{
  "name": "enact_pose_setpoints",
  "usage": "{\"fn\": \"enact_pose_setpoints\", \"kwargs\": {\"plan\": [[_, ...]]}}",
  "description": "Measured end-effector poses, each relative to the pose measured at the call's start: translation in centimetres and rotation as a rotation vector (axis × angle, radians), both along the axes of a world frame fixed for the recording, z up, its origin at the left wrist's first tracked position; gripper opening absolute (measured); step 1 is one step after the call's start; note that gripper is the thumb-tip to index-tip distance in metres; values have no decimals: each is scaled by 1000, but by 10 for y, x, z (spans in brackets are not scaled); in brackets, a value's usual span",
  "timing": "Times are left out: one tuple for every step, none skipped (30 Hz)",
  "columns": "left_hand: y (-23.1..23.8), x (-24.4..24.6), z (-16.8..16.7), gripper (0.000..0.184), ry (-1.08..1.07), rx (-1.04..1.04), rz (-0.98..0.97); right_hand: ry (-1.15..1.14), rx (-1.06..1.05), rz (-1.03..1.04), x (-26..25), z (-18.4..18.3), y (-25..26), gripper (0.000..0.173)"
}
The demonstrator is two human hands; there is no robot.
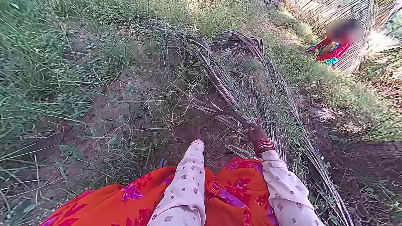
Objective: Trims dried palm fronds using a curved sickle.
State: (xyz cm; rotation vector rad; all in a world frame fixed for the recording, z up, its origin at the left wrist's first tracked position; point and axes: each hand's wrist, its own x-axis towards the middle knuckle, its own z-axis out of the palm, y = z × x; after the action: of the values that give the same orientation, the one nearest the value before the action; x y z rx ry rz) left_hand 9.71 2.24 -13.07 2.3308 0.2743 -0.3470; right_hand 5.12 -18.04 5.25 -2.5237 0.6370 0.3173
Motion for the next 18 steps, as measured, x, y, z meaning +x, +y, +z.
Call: {"fn": "enact_pose_setpoints", "kwargs": {"plan": [[-6, -1, 1, 43, -7, 29, -49, 17, -33, 11, 1, -2, -2, 42], [-11, -2, 5, 45, -1, 38, -92, 39, -63, 24, 2, -5, -5, 42], [-14, -2, 9, 46, 13, 46, -132, 63, -80, 29, 3, -8, -8, 42], [-16, -1, 14, 48, 20, 46, -157, 76, -80, 23, 3, -11, -9, 41], [-18, -1, 17, 50, 25, 60, -178, 87, -70, 19, 3, -13, -8, 41], [-19, 1, 19, 51, 30, 82, -204, 103, -60, 22, 4, -15, -8, 41], [-19, 3, 20, 48, 34, 107, -229, 115, -52, 31, 6, -18, -7, 41], [-18, 5, 21, 45, 40, 122, -245, 131, -52, 46, 8, -21, -6, 41], [-15, 7, 24, 41, 54, 134, -257, 154, -55, 66, 10, -24, -5, 41], [-11, 9, 26, 38, 79, 142, -259, 180, -58, 86, 12, -26, -2, 41], [-6, 10, 26, 38, 107, 155, -250, 204, -62, 101, 13, -27, 0, 41], [-3, 12, 24, 39, 139, 153, -223, 219, -65, 108, 15, -30, 1, 42], [1, 13, 21, 40, 170, 138, -188, 220, -62, 109, 16, -33, 0, 42], [3, 14, 17, 41, 192, 121, -162, 222, -53, 109, 16, -36, -1, 42], [5, 13, 17, 41, 207, 107, -145, 227, -45, 110, 17, -36, -3, 43], [5, 13, 17, 42, 219, 100, -133, 233, -39, 111, 17, -36, -3, 43], [5, 12, 18, 43, 229, 99, -119, 242, -37, 115, 17, -34, -2, 42], [4, 12, 19, 44, 243, 97, -107, 249, -29, 118, 16, -32, -2, 42]]}}
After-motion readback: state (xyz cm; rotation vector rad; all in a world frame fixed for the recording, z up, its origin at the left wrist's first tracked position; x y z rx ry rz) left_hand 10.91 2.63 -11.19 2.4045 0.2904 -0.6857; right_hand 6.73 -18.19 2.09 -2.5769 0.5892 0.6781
